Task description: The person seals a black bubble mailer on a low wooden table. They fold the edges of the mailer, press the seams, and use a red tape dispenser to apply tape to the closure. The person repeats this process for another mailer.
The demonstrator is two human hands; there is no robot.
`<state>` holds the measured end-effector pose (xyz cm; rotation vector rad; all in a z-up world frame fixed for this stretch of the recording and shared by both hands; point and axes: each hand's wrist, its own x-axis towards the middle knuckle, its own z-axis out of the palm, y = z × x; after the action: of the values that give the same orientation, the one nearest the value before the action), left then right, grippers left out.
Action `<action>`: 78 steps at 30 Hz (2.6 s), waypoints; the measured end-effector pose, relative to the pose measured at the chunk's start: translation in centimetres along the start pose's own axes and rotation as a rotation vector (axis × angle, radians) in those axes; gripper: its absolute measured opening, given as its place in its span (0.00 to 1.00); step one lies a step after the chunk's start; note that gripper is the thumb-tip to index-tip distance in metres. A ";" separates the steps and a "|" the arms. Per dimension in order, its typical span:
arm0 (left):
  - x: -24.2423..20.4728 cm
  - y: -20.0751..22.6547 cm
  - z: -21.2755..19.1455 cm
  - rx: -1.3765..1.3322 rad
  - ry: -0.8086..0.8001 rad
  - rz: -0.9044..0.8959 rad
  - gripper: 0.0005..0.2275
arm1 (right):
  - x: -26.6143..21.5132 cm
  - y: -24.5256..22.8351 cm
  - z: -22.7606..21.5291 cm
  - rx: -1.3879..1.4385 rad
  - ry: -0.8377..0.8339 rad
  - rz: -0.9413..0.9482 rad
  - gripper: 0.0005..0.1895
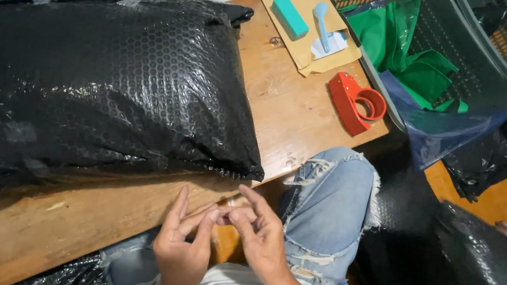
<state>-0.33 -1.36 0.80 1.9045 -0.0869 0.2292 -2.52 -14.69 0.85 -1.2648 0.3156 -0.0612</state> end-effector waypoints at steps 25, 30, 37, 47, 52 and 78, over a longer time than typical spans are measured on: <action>1.7 1.5 0.3 -0.712 0.130 -0.728 0.23 | 0.3 3.4 -0.7 0.509 0.065 0.382 0.27; 1.2 0.8 1.0 -1.027 0.212 -0.901 0.22 | -0.2 2.7 0.6 0.728 0.097 0.487 0.19; 0.0 0.8 2.1 -0.940 0.096 -0.820 0.23 | -0.2 2.0 -0.1 0.708 0.166 0.367 0.04; 5.8 1.9 1.2 0.383 -0.184 0.670 0.18 | 0.0 -2.0 -8.4 -0.208 0.265 -0.099 0.05; 10.8 2.2 3.4 0.546 -0.483 0.935 0.17 | 2.1 -4.7 -9.9 -0.471 0.092 -0.384 0.04; 18.8 3.6 7.1 0.698 -1.132 0.180 0.20 | 10.0 -5.6 -6.5 -0.922 -0.235 -0.659 0.07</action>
<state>18.26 -8.27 5.60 2.4872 -1.0463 -0.8283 6.04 -24.64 2.40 -2.2289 -0.3421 -0.3559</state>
